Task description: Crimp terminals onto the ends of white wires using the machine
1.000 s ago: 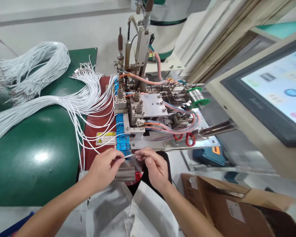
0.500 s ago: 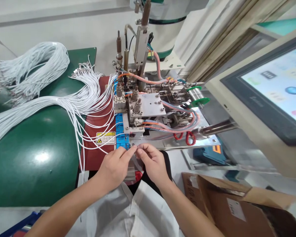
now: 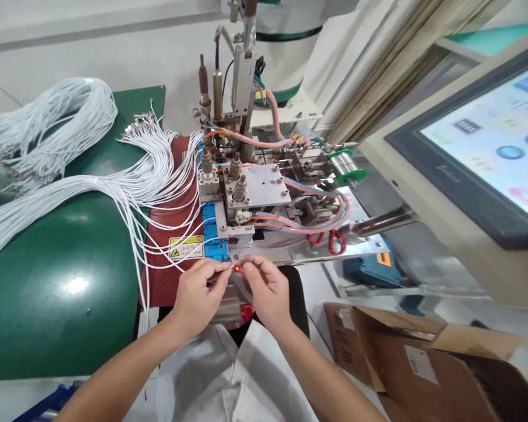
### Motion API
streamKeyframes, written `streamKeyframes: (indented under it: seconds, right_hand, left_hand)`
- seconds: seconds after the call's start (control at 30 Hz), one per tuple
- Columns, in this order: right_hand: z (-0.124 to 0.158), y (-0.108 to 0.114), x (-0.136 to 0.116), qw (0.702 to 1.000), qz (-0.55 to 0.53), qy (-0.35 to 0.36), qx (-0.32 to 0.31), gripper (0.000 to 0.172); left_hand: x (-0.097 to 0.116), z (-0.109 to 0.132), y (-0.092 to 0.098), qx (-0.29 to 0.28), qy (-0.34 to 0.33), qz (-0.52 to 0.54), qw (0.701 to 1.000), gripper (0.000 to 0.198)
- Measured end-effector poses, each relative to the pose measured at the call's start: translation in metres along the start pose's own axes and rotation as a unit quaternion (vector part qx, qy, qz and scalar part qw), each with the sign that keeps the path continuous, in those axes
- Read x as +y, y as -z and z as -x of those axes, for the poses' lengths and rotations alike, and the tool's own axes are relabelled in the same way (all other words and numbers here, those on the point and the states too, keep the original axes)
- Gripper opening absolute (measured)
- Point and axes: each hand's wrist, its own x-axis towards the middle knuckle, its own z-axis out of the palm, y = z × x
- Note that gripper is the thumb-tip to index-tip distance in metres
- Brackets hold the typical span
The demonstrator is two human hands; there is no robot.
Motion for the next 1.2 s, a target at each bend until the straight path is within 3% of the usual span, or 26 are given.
streamKeyframes:
  seconds: [0.17,0.33,0.5,0.83,1.0,1.2]
  right_hand:
    - [-0.001,0.001,-0.006,0.979,0.159,0.129,-0.004,0.009]
    - [-0.006,0.003,-0.008,0.959,0.212,0.186,-0.04,0.009]
    - [-0.005,0.0,0.001,0.981,0.148,0.124,-0.03,0.008]
    - [0.001,-0.016,0.002,0.999,-0.022,-0.027,0.017,0.011]
    - [0.0,-0.015,0.005,0.999,0.02,0.036,0.013,0.008]
    - [-0.003,-0.009,-0.001,0.988,0.114,0.106,0.002,0.008]
  left_hand:
    - [-0.002,0.003,-0.002,-0.021,0.024,0.019,0.999,0.014]
    - [0.001,-0.005,0.004,-0.089,0.121,0.093,0.984,0.018]
    - [0.0,-0.01,0.006,-0.135,0.179,0.152,0.963,0.017]
    - [-0.001,-0.004,-0.003,-0.037,0.257,0.297,0.919,0.012]
    - [-0.002,-0.004,-0.002,-0.033,0.261,0.326,0.908,0.012]
    - [-0.002,-0.005,0.001,-0.063,0.245,0.297,0.921,0.011]
